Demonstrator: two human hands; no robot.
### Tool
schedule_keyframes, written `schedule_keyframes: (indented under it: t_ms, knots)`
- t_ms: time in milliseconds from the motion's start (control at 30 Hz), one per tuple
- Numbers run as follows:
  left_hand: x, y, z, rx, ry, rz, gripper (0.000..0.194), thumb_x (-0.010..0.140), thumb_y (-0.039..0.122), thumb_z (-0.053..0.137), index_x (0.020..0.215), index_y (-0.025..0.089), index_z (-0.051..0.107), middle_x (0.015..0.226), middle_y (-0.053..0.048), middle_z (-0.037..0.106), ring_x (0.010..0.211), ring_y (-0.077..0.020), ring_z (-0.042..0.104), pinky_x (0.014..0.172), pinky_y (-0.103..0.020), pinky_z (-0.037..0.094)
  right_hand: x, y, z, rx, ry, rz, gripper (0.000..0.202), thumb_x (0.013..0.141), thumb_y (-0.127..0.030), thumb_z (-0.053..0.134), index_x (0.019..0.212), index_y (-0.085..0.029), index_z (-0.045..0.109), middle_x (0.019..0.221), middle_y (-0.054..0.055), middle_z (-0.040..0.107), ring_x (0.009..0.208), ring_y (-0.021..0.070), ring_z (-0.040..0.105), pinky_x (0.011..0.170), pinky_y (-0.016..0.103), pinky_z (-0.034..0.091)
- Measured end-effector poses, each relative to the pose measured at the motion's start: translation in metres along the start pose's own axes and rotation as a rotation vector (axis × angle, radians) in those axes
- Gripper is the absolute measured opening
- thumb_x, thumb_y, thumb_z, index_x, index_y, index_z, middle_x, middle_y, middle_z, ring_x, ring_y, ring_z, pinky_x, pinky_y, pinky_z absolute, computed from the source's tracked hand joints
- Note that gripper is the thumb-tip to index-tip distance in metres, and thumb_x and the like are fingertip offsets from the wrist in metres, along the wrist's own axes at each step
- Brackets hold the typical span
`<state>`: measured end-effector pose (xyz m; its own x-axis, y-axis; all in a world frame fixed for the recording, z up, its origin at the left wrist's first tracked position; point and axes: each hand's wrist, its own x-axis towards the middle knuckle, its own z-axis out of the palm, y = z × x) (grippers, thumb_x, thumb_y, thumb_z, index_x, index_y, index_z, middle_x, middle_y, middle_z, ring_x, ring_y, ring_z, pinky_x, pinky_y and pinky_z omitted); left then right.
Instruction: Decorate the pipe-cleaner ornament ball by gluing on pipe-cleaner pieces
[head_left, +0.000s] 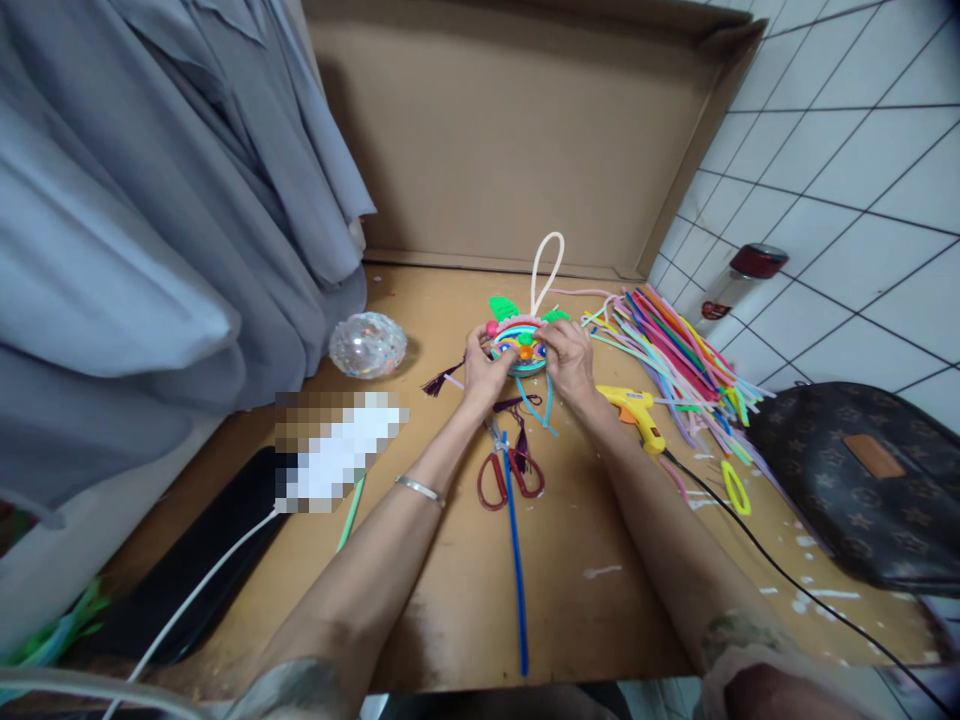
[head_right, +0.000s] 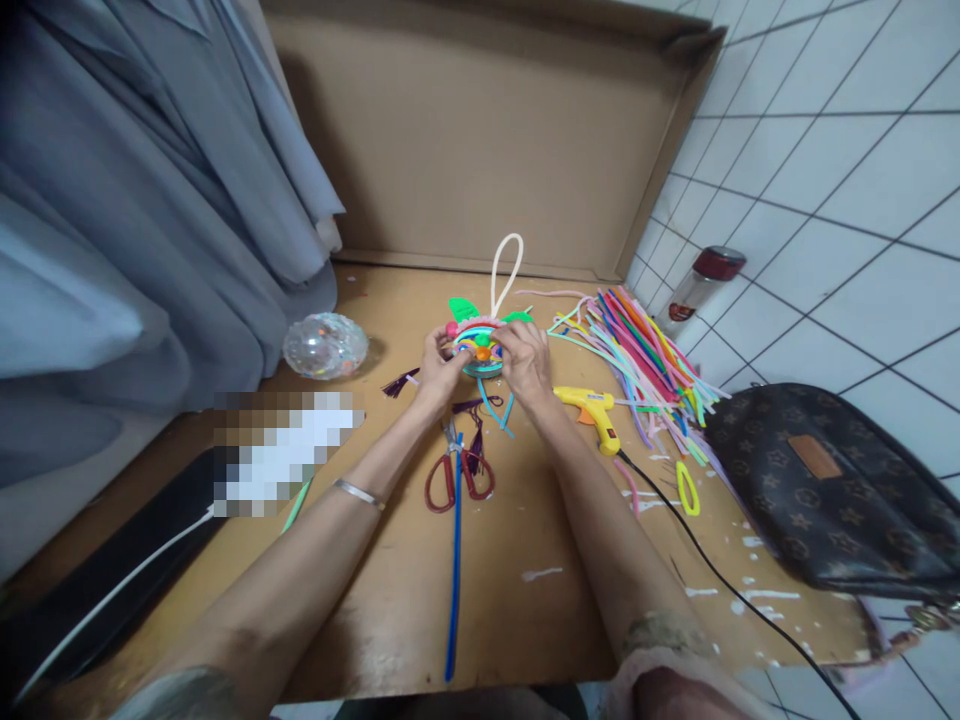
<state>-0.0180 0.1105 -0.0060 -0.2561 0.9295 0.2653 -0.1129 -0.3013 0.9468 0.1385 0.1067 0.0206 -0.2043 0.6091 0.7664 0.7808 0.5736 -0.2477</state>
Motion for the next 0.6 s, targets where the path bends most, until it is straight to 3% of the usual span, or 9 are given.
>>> schedule_keyframes:
  t_ms: [267, 433, 600]
  knots:
    - [0.001, -0.004, -0.003, 0.006, -0.008, 0.014, 0.056, 0.066, 0.022, 0.077, 0.117, 0.022, 0.055, 0.126, -0.008, 0.066, 0.111, -0.0211, 0.067, 0.102, -0.034, 0.052, 0.002, -0.004, 0.002, -0.082, -0.051, -0.024, 0.031, 0.098, -0.015, 0.043, 0.105, -0.025, 0.072, 0.1, 0.008, 0.067, 0.096, 0.0254, 0.053, 0.082, 0.036, 0.038]
    - [0.002, -0.005, -0.002, 0.01, -0.002, 0.012, 0.056, 0.065, 0.021, 0.078, 0.117, 0.023, 0.056, 0.125, -0.007, 0.066, 0.112, -0.0213, 0.066, 0.103, -0.035, 0.052, 0.006, -0.011, -0.001, -0.111, -0.103, 0.002, 0.026, 0.095, -0.013, 0.046, 0.1, -0.025, 0.069, 0.098, 0.008, 0.065, 0.096, 0.0263, 0.052, 0.083, 0.036, 0.038]
    - [0.002, -0.003, -0.002, 0.017, 0.011, 0.0, 0.056, 0.064, 0.023, 0.077, 0.116, 0.022, 0.056, 0.124, -0.008, 0.066, 0.106, -0.0204, 0.067, 0.098, -0.034, 0.054, 0.009, -0.011, 0.0, 0.08, -0.09, 0.108, 0.03, 0.09, -0.006, 0.04, 0.092, -0.024, 0.065, 0.096, 0.007, 0.064, 0.096, 0.0246, 0.057, 0.086, 0.035, 0.044]
